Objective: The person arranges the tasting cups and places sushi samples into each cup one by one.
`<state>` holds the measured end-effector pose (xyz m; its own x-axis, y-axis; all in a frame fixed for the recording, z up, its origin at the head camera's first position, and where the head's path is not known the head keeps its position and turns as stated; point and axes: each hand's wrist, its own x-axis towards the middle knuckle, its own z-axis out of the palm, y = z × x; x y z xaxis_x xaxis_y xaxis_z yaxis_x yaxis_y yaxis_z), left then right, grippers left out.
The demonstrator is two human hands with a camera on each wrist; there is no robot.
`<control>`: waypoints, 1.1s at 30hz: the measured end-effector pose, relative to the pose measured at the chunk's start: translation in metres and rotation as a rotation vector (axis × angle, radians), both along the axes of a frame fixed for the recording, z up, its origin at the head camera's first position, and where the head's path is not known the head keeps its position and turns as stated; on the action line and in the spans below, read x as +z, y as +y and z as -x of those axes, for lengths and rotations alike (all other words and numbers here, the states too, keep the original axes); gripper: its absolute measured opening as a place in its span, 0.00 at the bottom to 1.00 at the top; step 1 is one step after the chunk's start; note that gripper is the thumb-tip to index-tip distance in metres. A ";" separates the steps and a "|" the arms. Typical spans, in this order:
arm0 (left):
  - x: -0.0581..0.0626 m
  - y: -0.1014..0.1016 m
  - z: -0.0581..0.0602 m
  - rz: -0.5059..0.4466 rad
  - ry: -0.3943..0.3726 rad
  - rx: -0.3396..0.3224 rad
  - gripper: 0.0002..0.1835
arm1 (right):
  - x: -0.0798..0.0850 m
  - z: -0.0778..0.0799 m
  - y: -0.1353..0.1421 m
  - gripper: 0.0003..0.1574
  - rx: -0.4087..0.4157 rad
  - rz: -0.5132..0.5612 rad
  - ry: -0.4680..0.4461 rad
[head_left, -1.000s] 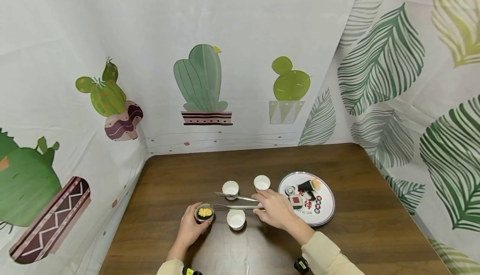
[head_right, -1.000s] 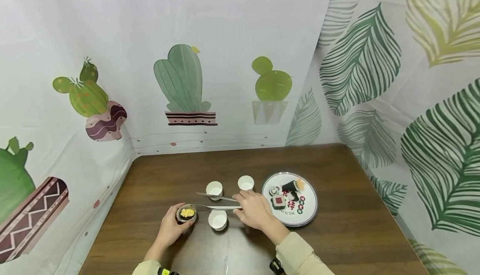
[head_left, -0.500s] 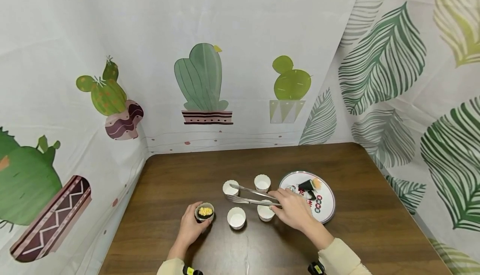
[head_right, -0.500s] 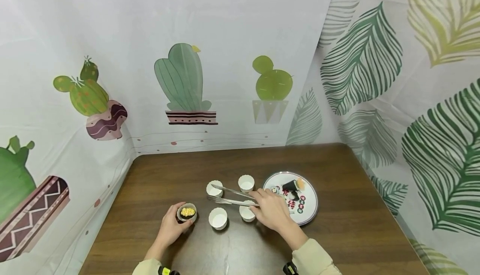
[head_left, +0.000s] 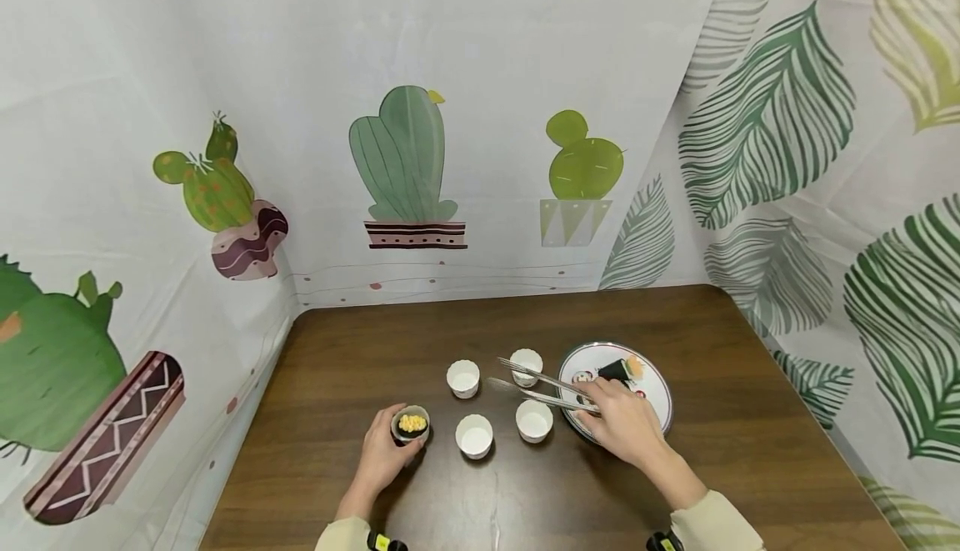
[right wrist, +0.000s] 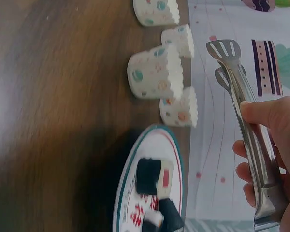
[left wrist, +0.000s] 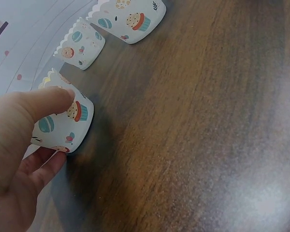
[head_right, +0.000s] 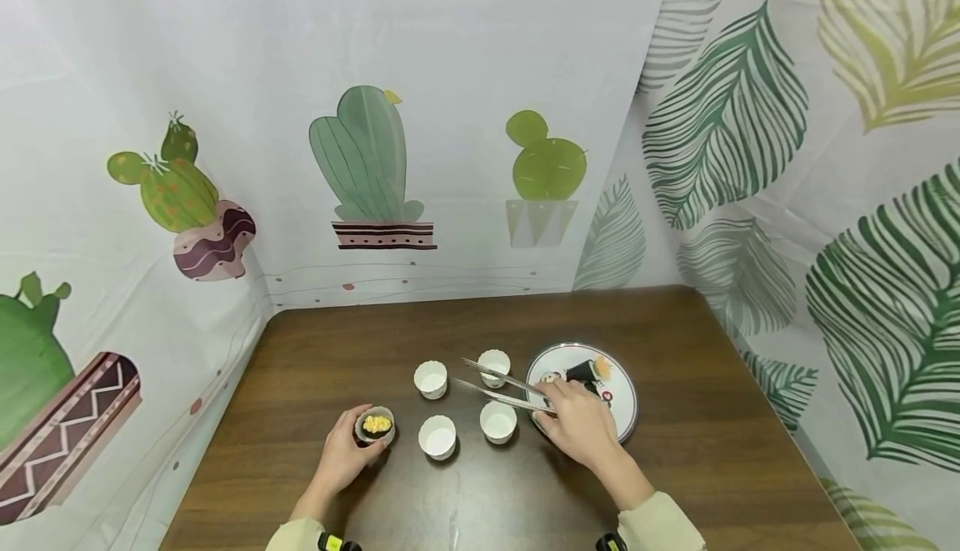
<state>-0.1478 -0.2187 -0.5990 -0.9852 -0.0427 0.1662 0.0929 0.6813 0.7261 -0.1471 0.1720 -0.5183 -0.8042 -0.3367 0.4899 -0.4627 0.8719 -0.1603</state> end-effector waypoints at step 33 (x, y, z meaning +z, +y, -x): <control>0.000 0.002 0.000 -0.023 -0.029 0.001 0.35 | -0.015 -0.044 0.081 0.23 -0.223 0.084 -0.031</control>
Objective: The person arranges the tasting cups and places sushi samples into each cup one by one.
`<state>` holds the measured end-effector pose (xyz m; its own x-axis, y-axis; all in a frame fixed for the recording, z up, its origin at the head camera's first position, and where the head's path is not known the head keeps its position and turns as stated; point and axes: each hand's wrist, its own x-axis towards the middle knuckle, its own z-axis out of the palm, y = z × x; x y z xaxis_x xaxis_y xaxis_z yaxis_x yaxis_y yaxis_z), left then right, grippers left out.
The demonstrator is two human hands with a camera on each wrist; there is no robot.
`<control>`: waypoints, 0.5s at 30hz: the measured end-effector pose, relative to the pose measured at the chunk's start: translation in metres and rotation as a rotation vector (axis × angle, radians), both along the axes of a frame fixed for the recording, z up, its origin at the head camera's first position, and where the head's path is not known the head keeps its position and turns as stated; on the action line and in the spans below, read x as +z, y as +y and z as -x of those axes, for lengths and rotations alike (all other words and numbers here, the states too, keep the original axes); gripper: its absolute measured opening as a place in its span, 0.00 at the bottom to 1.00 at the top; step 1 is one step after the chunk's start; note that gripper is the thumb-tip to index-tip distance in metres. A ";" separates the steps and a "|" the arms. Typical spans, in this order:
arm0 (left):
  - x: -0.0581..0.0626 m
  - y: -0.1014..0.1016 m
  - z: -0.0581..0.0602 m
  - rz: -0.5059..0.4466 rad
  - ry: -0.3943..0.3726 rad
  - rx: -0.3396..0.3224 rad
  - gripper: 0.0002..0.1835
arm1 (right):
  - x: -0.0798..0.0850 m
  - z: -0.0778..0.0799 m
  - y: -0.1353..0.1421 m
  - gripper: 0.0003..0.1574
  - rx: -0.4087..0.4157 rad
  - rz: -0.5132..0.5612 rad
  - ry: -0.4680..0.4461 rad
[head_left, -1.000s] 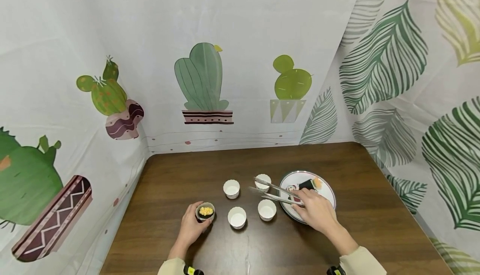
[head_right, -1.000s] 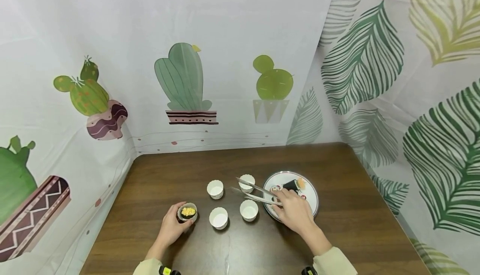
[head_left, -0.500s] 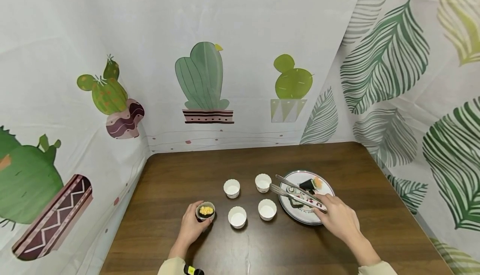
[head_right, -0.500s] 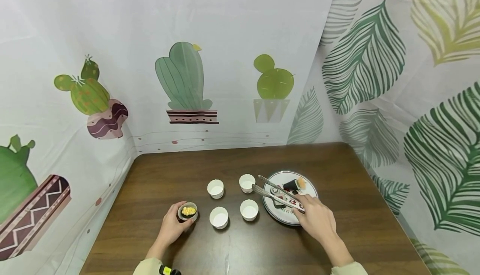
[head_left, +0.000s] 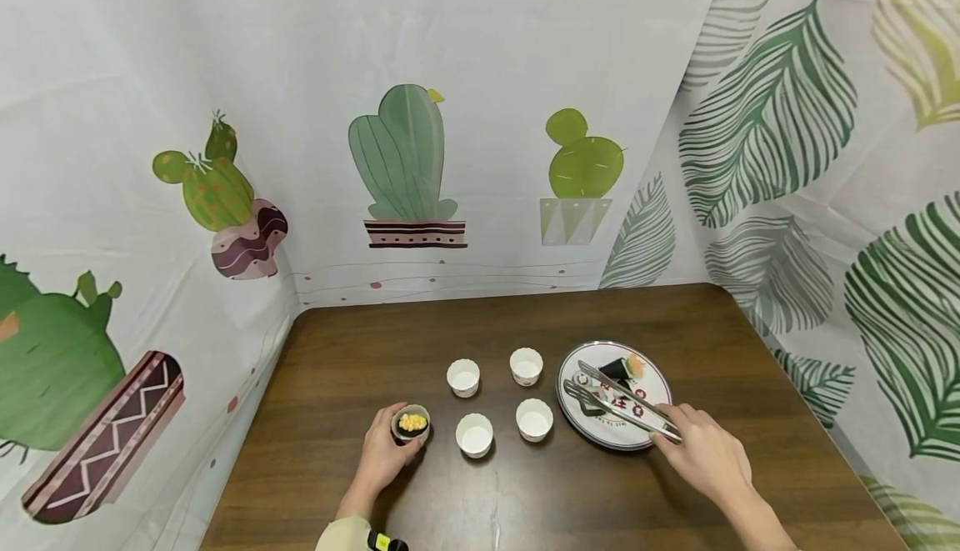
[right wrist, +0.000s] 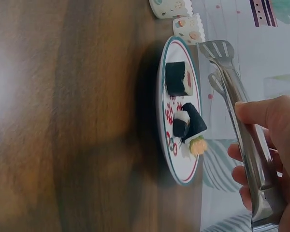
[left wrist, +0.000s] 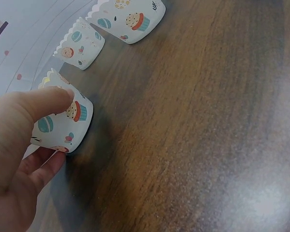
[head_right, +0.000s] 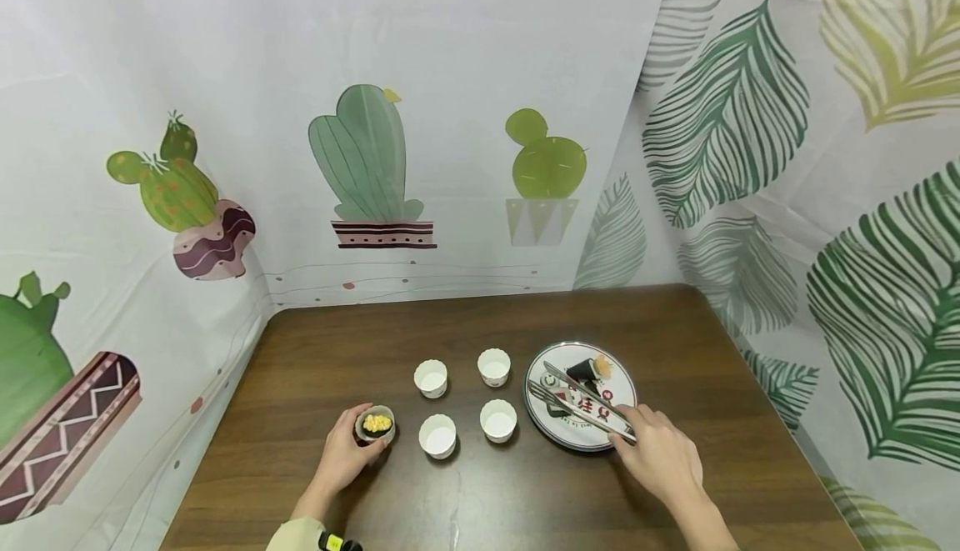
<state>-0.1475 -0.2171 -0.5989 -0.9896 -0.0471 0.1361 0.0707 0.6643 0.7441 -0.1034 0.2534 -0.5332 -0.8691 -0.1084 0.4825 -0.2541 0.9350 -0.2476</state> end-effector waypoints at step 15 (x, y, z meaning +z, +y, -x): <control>0.001 0.000 -0.001 -0.007 -0.012 0.003 0.35 | -0.005 -0.014 0.011 0.24 -0.030 0.008 -0.009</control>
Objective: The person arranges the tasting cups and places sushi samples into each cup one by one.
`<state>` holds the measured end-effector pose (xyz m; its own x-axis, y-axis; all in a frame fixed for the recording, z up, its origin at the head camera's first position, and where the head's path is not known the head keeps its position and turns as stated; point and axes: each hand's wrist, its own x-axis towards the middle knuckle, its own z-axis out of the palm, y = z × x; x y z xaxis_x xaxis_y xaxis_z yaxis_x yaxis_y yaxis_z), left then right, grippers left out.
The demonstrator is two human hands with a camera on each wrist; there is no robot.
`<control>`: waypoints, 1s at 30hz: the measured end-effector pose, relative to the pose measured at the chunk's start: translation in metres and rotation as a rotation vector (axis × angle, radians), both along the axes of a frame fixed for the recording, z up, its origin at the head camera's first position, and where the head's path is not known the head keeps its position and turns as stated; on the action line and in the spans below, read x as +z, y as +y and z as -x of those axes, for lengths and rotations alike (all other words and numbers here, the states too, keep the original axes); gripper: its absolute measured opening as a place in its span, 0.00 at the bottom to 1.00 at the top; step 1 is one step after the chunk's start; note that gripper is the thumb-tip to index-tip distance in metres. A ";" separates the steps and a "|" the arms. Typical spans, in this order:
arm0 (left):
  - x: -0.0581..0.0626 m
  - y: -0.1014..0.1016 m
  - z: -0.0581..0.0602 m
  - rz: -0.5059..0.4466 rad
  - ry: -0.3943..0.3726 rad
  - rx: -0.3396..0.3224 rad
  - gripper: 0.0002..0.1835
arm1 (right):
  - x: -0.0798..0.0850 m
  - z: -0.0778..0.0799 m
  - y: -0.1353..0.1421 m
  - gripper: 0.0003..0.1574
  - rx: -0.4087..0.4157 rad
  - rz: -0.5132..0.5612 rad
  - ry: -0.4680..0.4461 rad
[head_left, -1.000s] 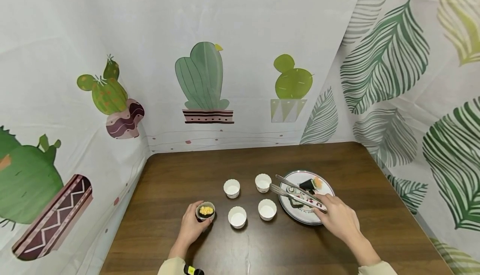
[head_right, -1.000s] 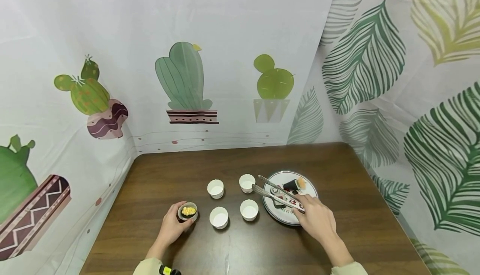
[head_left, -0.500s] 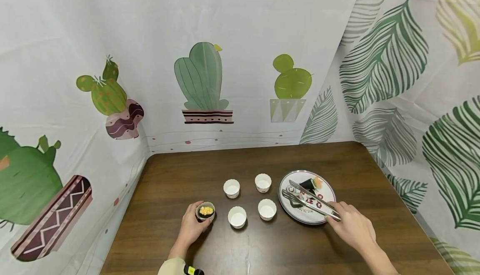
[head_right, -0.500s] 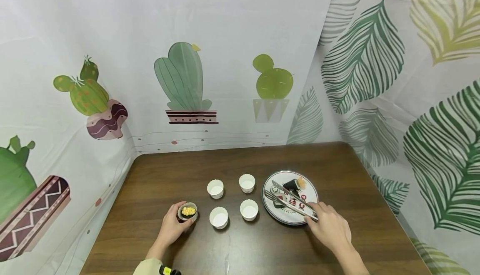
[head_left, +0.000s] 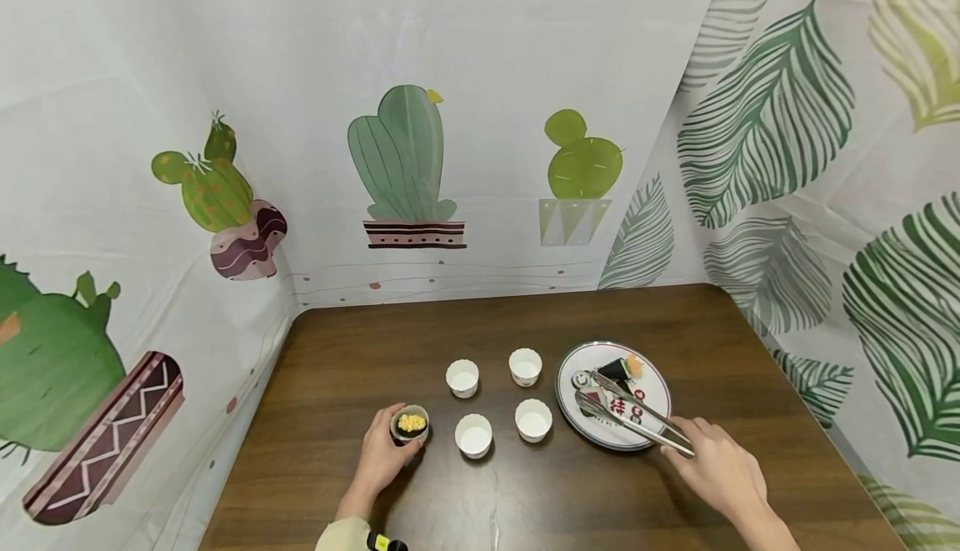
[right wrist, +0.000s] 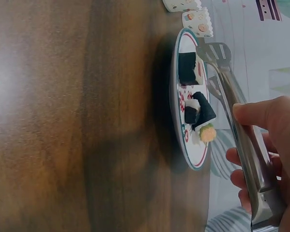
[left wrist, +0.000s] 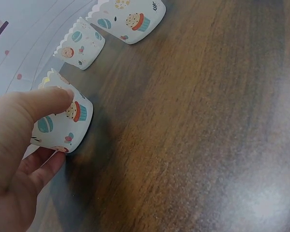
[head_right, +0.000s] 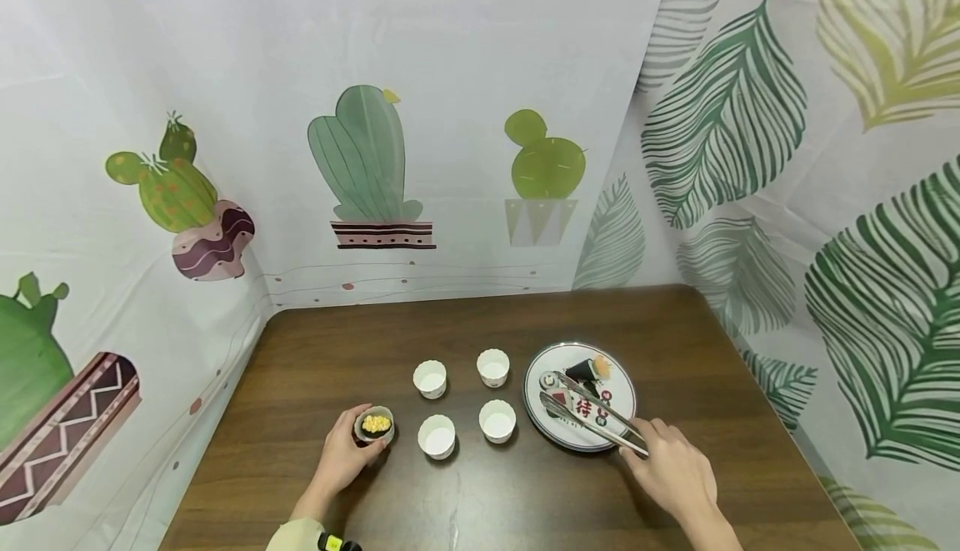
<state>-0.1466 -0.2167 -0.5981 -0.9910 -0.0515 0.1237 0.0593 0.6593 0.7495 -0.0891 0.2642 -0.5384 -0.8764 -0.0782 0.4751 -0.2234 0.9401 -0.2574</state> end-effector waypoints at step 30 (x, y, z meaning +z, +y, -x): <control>-0.002 -0.001 0.002 0.016 0.030 -0.006 0.35 | -0.005 -0.014 0.009 0.26 -0.045 -0.011 -0.057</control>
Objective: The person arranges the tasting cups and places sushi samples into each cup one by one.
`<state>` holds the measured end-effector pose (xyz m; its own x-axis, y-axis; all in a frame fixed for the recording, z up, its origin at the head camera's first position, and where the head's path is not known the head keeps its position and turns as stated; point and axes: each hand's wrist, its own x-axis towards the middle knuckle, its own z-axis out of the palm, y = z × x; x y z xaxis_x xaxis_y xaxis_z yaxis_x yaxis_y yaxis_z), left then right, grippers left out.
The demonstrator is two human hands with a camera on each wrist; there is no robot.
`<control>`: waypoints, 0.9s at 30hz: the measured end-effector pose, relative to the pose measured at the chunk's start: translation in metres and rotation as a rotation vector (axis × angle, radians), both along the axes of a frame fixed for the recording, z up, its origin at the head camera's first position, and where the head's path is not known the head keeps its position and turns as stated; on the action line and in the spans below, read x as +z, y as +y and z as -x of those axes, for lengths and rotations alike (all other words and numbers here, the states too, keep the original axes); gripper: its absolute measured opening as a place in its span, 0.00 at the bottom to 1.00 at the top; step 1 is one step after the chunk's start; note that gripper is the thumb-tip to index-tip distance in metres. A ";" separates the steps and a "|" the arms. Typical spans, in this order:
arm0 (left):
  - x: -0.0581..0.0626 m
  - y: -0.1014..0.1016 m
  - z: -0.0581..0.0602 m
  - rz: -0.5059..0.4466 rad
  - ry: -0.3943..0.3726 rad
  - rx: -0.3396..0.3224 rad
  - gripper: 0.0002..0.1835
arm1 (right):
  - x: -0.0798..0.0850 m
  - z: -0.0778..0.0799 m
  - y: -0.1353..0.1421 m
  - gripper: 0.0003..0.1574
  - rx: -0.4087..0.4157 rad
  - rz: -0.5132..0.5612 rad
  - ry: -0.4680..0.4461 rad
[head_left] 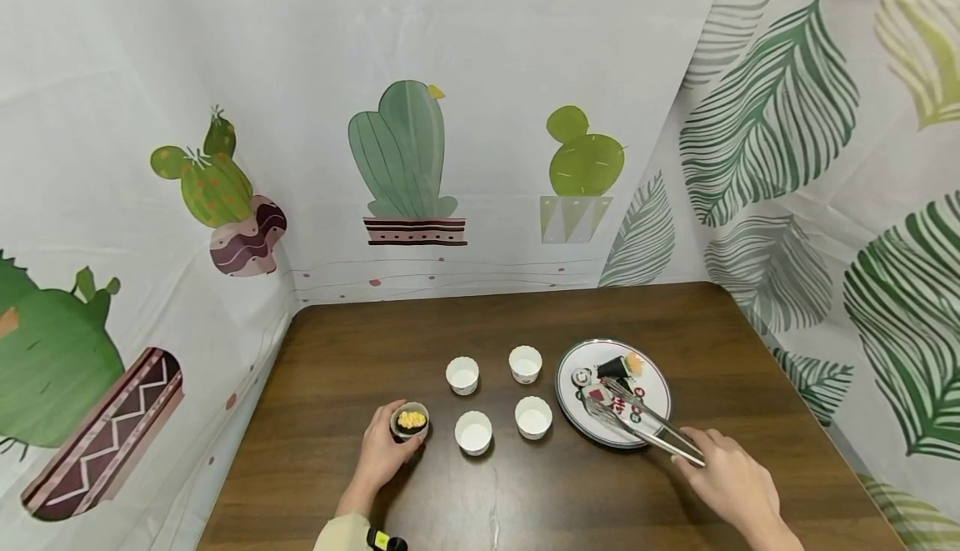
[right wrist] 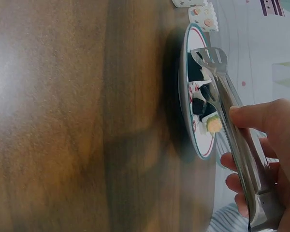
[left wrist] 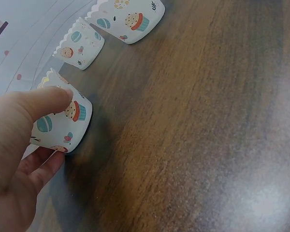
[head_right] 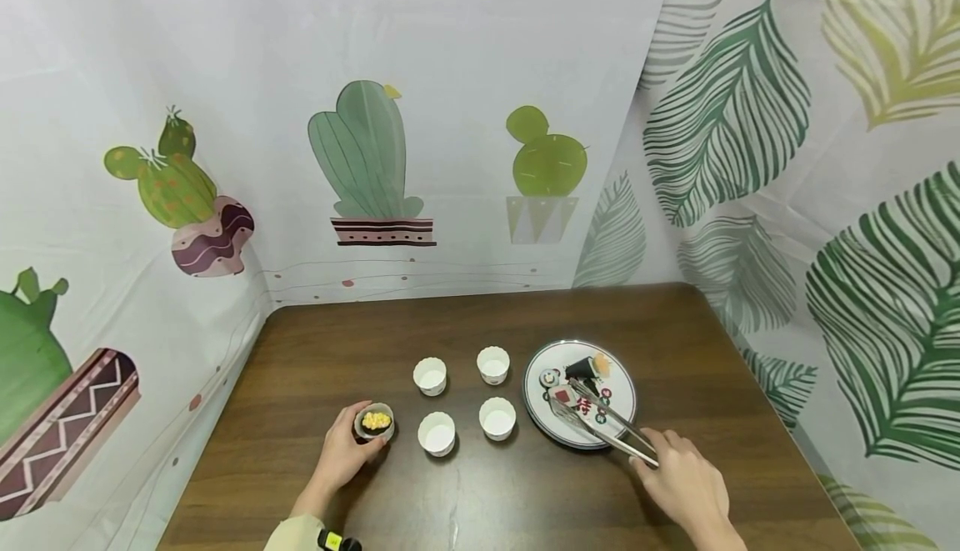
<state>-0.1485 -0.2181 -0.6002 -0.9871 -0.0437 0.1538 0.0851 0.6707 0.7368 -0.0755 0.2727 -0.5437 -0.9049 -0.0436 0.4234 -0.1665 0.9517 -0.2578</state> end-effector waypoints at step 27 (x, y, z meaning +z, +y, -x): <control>0.001 0.001 -0.001 -0.001 0.003 0.005 0.35 | -0.001 0.004 -0.014 0.24 -0.009 -0.022 -0.040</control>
<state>-0.1477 -0.2174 -0.5990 -0.9865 -0.0487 0.1562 0.0837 0.6700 0.7376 -0.0795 0.2590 -0.5451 -0.9214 -0.0442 0.3860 -0.1479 0.9586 -0.2433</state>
